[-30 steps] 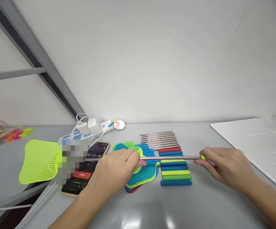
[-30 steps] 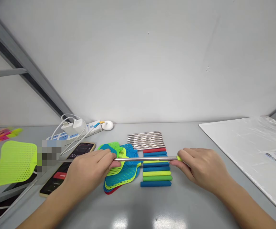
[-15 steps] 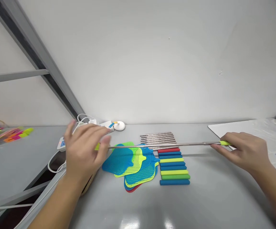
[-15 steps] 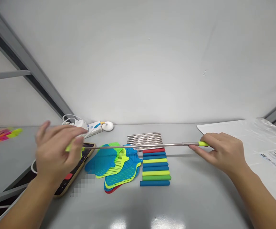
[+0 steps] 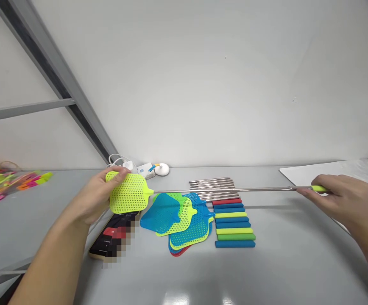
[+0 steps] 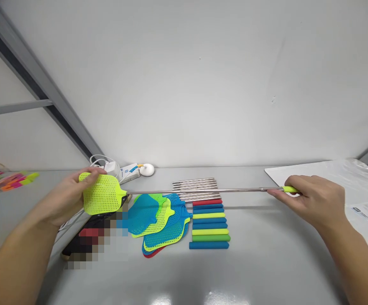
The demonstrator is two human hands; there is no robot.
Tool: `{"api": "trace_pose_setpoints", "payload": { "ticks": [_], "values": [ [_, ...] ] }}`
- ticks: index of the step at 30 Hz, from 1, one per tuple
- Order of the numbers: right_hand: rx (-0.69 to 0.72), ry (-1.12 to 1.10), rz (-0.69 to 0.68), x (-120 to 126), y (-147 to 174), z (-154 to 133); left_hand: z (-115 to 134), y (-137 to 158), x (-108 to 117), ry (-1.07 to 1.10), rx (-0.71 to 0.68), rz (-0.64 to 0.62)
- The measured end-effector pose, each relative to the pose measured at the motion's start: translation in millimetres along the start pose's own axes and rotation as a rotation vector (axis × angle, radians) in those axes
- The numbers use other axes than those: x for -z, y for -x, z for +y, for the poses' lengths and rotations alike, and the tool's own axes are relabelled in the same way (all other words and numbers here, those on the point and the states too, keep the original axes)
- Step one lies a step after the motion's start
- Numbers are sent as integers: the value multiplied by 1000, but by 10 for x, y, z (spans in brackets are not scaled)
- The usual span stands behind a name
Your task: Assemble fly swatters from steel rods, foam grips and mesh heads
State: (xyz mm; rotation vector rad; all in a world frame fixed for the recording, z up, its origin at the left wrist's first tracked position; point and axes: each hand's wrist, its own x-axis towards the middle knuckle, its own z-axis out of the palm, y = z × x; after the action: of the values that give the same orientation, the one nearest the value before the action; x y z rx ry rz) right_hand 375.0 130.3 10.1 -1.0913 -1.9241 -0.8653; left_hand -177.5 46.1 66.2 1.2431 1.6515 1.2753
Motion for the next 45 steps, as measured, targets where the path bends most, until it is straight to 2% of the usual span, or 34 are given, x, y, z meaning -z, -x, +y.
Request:
{"api": "trace_pose_setpoints", "payload": {
  "ticks": [2, 3, 7, 10, 17, 20, 23, 28, 32, 35, 38, 41, 43, 45],
  "values": [
    [-10, 7, -14, 4, -11, -35, -13, 12, -31, 110, 51, -129],
    [-8, 13, -18, 5, -20, -80, -18, 25, -83, 137, 77, -153],
    [109, 17, -105, 2, -61, -399, -6, 125, -475, 149, 161, -168],
    [139, 24, -126, -4, -74, -633, 10, 220, -776, 234, 125, -135],
    [189, -116, -203, 22, -132, -1201, 55, 480, -1245, 266, 143, -222],
    [177, -228, -252, 38, -173, -1488, 105, 582, -1369, 288, 142, -270],
    [155, -245, -266, 40, -199, -1639, 125, 605, -1373, 239, 111, -222],
    [151, -268, -358, -12, -163, -1637, 36, 553, -1289, 169, 96, -177],
    [118, -411, -468, -87, -106, -1530, -53, 500, -1289, 308, 47, -98],
    [-90, -460, -552, -93, -118, -1378, -90, 441, -1285, 358, -115, 49],
    [-371, -352, -678, -39, -177, -1174, -122, 396, -1258, 214, -244, 142],
    [-519, -145, -847, 14, -229, -971, -167, 405, -1245, -1, -301, 127],
    [-546, -47, -942, 15, -234, -868, -196, 441, -1259, -129, -374, 67],
    [-539, -7, -1002, -14, -213, -805, -215, 487, -1290, -248, -504, -20]
  ]
}}
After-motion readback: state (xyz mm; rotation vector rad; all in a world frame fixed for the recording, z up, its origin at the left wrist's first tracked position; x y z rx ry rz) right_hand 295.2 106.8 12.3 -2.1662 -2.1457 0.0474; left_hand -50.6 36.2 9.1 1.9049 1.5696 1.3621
